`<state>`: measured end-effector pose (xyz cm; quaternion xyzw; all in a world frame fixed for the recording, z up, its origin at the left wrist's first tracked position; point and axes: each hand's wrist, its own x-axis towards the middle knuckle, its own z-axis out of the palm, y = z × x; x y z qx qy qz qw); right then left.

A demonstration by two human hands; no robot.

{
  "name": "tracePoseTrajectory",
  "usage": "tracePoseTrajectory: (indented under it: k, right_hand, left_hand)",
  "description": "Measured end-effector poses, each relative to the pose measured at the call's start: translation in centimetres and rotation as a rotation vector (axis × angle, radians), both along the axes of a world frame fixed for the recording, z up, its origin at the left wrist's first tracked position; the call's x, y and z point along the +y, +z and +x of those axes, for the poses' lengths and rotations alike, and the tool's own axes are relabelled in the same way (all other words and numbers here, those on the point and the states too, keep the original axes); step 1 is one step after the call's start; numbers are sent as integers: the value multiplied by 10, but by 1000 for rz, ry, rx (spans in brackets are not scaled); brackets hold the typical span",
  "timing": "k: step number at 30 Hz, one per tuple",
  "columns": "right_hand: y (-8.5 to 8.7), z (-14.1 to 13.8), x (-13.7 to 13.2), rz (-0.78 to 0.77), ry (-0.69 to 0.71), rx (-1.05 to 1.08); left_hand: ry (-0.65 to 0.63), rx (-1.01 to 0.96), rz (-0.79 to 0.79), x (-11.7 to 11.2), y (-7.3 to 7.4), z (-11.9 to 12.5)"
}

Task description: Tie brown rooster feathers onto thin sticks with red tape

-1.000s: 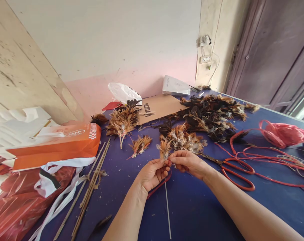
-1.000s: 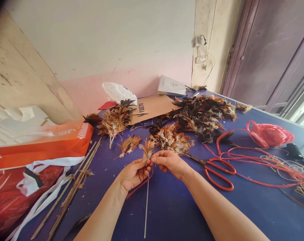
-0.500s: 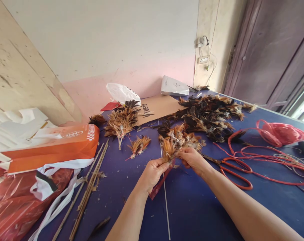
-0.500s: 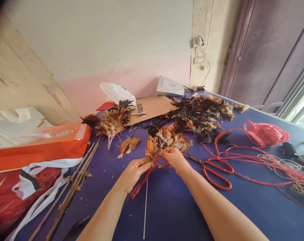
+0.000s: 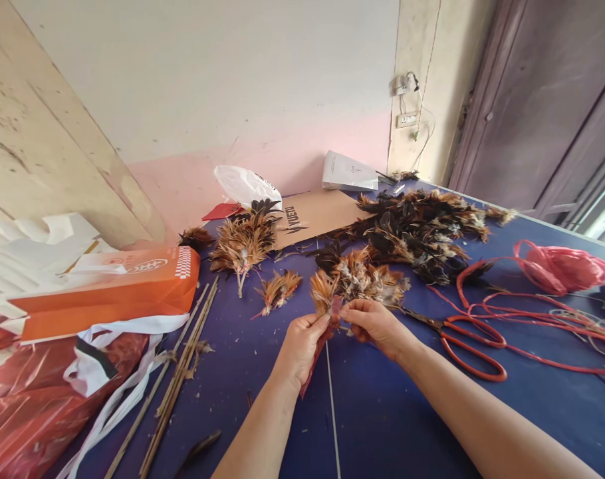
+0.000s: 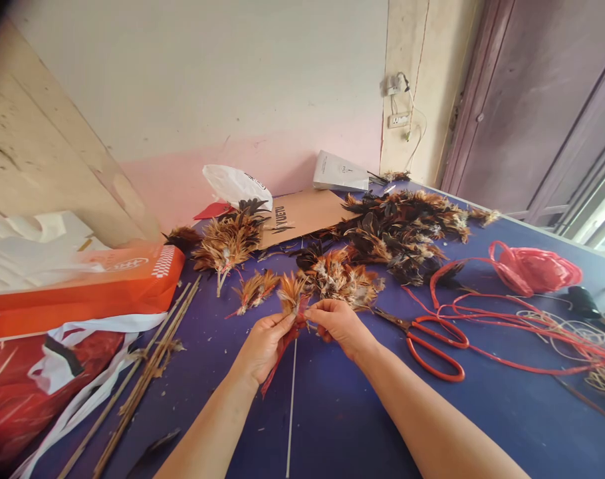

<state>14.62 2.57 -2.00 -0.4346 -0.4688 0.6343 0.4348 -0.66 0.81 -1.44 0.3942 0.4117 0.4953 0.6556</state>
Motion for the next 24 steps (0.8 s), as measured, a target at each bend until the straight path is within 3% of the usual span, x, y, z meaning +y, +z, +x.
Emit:
tracePoseTrajectory:
  k: [13, 24]
  right_hand:
    - [1, -3, 0, 0, -32, 19]
    - [4, -6, -2, 87, -85, -260]
  left_hand:
    - [-11, 0, 17, -1, 1, 1]
    - [-7, 14, 102, -5, 6, 7]
